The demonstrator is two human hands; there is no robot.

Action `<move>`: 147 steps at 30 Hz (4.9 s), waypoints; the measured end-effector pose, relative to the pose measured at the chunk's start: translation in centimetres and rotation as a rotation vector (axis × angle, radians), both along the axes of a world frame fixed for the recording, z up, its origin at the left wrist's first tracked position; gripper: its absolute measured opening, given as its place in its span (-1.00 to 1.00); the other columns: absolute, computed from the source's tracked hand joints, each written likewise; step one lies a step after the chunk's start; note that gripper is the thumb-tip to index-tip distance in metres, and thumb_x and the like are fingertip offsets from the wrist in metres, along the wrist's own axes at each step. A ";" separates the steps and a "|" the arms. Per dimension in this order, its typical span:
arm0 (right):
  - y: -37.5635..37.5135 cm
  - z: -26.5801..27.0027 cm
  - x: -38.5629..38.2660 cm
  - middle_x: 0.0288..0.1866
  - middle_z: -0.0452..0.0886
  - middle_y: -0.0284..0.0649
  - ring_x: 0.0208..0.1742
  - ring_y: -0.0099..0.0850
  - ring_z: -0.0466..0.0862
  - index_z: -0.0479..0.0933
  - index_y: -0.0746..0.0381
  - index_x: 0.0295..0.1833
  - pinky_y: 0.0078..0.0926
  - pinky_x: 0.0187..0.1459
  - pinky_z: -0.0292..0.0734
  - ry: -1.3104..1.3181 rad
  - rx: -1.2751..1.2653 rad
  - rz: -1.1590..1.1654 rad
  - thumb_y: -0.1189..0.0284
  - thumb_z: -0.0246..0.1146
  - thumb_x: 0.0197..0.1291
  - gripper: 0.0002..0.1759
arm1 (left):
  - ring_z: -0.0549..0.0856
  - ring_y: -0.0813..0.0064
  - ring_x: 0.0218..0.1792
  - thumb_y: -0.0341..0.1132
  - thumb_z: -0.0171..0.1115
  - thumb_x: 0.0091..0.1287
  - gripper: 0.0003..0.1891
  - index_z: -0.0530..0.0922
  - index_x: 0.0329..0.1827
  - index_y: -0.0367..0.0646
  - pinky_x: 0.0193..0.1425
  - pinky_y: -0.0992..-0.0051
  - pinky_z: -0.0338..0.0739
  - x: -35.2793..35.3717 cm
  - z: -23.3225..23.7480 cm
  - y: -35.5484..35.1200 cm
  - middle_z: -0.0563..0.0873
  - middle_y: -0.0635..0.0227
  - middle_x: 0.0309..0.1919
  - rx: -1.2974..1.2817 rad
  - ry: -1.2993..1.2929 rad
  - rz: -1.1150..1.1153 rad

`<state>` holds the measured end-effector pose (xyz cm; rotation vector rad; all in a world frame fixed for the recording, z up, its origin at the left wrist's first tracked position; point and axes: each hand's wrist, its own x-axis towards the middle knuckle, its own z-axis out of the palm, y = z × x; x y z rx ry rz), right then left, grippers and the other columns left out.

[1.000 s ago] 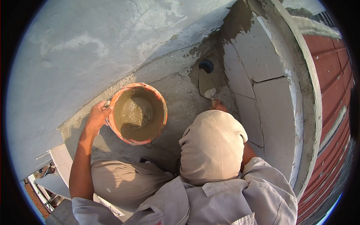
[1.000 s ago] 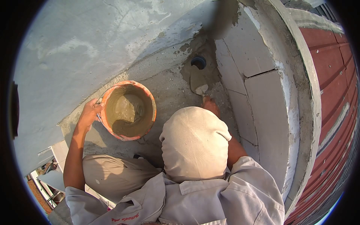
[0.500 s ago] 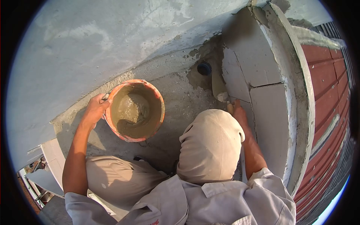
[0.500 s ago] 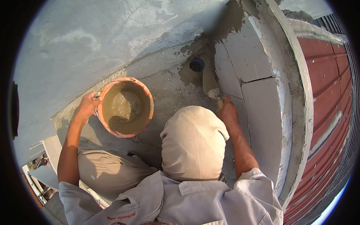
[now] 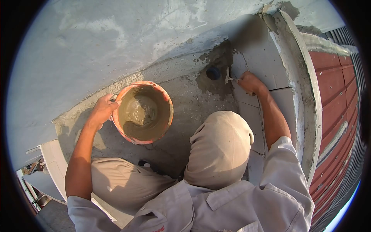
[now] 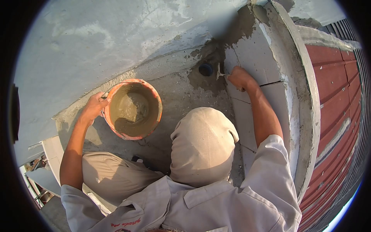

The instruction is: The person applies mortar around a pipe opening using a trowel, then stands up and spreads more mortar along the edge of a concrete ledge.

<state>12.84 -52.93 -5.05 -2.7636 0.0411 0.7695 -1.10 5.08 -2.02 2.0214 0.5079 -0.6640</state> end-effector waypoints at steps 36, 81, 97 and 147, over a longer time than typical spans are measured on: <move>0.8 -12.3 -17.4 0.03 0.75 0.07 -0.02 -0.19 0.76 0.59 0.42 0.23 -0.25 0.05 0.65 0.038 0.598 -0.590 0.14 0.54 0.18 -0.33 | 0.66 0.56 -0.37 -0.22 0.34 0.49 -0.16 0.13 0.63 -0.59 -0.41 0.48 0.52 0.5 -1.0 0.3 0.68 0.36 -0.33 -0.014 -0.011 0.045; 2.1 -14.2 -10.5 -0.02 0.74 0.21 0.06 0.12 0.73 0.64 0.39 0.11 -0.02 0.08 0.61 -0.196 0.332 -0.549 0.30 0.33 0.26 -0.57 | 0.66 0.59 -0.41 -0.23 0.36 0.48 -0.18 0.18 0.61 -0.59 -0.43 0.48 0.52 0.3 -1.1 0.1 0.67 0.40 -0.39 0.006 -0.041 0.055; 2.4 -13.6 -9.6 0.14 0.70 0.28 0.24 0.18 0.69 0.61 0.39 0.18 -0.03 0.23 0.58 -0.104 0.364 -0.590 0.30 0.35 0.26 -0.53 | 0.68 0.57 -0.40 -0.22 0.37 0.46 -0.12 0.11 0.62 -0.63 -0.43 0.48 0.51 0.5 -1.1 0.1 0.68 0.38 -0.38 -0.003 -0.029 0.048; -0.6 -12.0 -17.5 0.05 0.75 0.25 0.15 0.17 0.74 0.61 0.40 0.23 -0.05 0.17 0.60 -0.072 0.271 -0.594 0.27 0.30 0.29 -0.48 | 0.70 0.52 -0.29 -0.20 0.37 0.46 -0.14 0.15 0.64 -0.56 -0.41 0.47 0.50 -0.2 -1.1 0.8 0.74 0.26 -0.23 0.027 -0.004 0.075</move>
